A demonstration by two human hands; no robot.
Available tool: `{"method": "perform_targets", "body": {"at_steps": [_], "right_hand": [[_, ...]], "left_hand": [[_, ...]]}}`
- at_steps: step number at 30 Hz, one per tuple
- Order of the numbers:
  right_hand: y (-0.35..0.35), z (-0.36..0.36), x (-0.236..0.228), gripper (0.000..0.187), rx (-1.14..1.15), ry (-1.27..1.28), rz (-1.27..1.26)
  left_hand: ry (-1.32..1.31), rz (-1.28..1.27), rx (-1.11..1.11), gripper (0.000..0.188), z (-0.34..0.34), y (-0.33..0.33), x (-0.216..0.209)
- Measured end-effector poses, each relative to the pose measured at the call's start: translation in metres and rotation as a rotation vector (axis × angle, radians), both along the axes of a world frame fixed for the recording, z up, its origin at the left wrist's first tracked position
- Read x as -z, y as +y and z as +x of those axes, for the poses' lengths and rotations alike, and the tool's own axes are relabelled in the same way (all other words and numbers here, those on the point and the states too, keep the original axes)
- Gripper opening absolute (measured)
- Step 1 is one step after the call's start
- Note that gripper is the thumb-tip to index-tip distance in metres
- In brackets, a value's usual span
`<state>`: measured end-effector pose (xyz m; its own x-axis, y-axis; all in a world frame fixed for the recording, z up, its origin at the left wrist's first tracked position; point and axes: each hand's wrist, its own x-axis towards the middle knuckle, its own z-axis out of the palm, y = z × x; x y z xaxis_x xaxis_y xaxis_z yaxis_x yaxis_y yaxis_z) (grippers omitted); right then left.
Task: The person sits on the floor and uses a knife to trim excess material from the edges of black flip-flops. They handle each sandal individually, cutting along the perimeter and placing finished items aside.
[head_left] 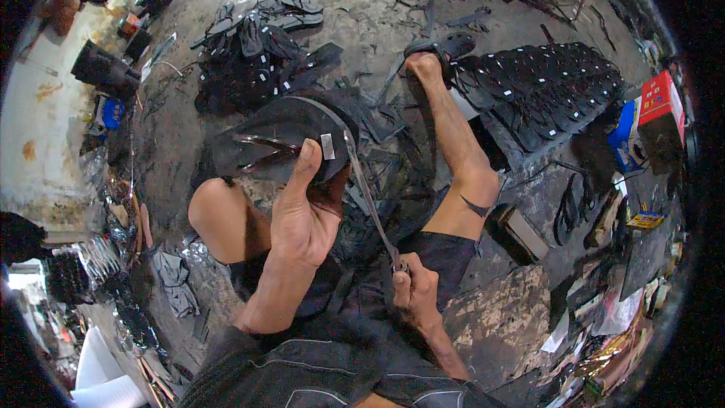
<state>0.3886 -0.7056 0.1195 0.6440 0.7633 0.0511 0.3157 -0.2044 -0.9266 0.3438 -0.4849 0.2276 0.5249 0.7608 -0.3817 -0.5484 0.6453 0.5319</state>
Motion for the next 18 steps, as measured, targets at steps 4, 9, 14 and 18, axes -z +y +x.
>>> {"method": "perform_targets", "body": {"at_steps": [4, 9, 14, 18], "right_hand": [[0.024, 0.033, 0.000, 0.030, 0.002, -0.130, -0.036], [0.057, 0.075, -0.029, 0.029, -0.197, -0.064, -0.227], [0.092, 0.077, -0.045, 0.023, -0.356, -0.105, -0.165], [0.120, 0.048, -0.043, 0.020, -0.200, -0.174, -0.023]], "left_hand": [[0.108, 0.066, 0.024, 0.022, -0.001, 0.005, 0.017], [0.310, 0.101, 0.204, 0.041, -0.036, -0.018, 0.050], [0.303, 0.205, 0.248, 0.052, -0.072, -0.016, 0.069], [0.289, 0.214, 0.262, 0.057, -0.082, -0.005, 0.063]]}}
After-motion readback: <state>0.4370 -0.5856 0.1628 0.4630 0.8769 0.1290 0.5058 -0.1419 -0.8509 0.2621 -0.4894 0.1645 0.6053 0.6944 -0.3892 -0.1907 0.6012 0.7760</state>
